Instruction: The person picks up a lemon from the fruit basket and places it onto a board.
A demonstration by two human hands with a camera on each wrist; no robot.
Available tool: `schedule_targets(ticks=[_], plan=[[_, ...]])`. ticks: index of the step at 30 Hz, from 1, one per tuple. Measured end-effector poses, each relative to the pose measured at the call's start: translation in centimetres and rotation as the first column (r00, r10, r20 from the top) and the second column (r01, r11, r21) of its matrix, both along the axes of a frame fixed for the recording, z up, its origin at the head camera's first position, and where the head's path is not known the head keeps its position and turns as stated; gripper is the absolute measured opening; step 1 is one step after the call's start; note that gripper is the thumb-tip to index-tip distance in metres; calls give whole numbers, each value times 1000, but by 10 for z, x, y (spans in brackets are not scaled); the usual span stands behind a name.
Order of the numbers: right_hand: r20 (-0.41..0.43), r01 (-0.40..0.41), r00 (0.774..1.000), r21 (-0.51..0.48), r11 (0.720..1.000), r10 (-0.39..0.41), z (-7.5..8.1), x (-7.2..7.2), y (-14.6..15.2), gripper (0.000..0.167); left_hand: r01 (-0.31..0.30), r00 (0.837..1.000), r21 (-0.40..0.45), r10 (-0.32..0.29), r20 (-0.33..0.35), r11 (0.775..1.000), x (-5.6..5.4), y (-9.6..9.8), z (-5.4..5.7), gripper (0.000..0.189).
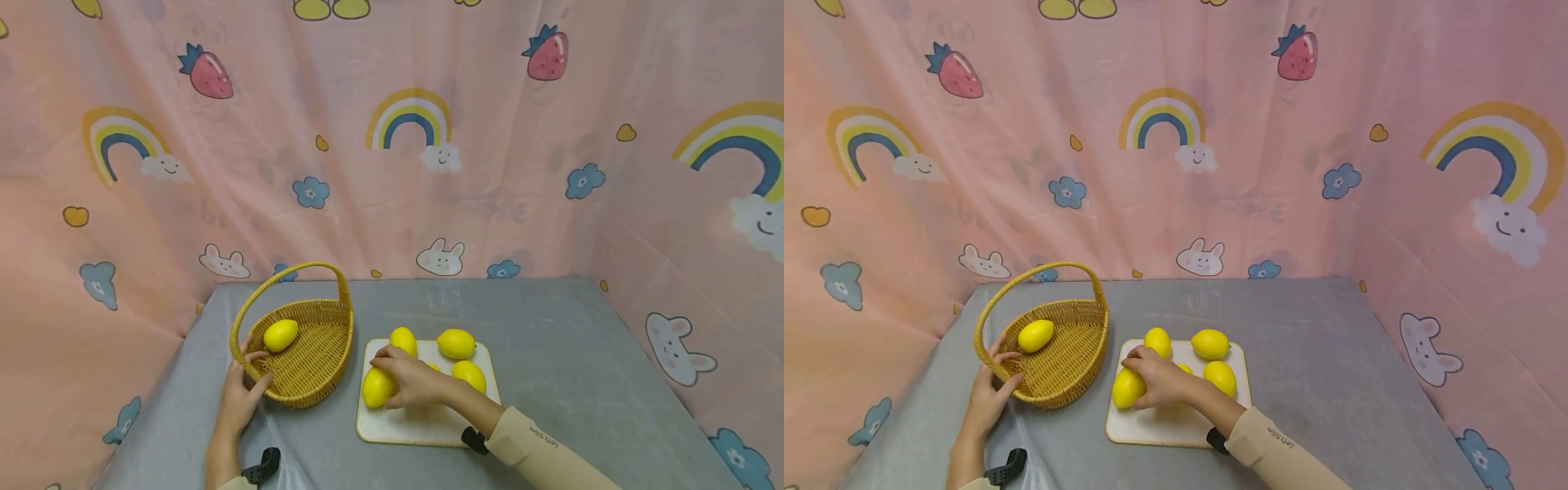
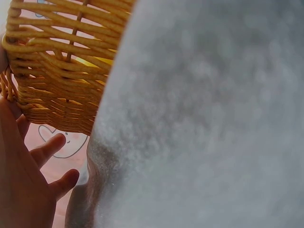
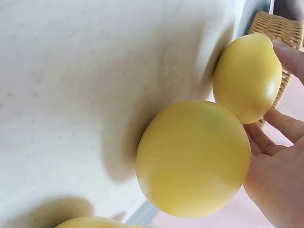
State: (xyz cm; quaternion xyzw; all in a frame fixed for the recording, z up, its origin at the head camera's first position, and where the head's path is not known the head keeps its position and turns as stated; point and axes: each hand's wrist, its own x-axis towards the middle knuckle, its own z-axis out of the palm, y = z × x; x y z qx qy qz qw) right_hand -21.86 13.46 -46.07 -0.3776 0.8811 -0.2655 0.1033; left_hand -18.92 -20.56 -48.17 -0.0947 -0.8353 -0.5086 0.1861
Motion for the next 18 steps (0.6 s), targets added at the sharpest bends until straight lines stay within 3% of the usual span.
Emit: schedule_targets(ticks=[12, 18], plan=[[41, -2, 999, -27, 1000, 3, 8, -3, 0, 72, 5, 1000, 6, -5, -22, 1000, -1, -1, -2, 32], [82, 16, 997, -46, 999, -13, 14, -7, -1, 74, -4, 1000, 3, 4, -2, 1000, -2, -1, -2, 32]])
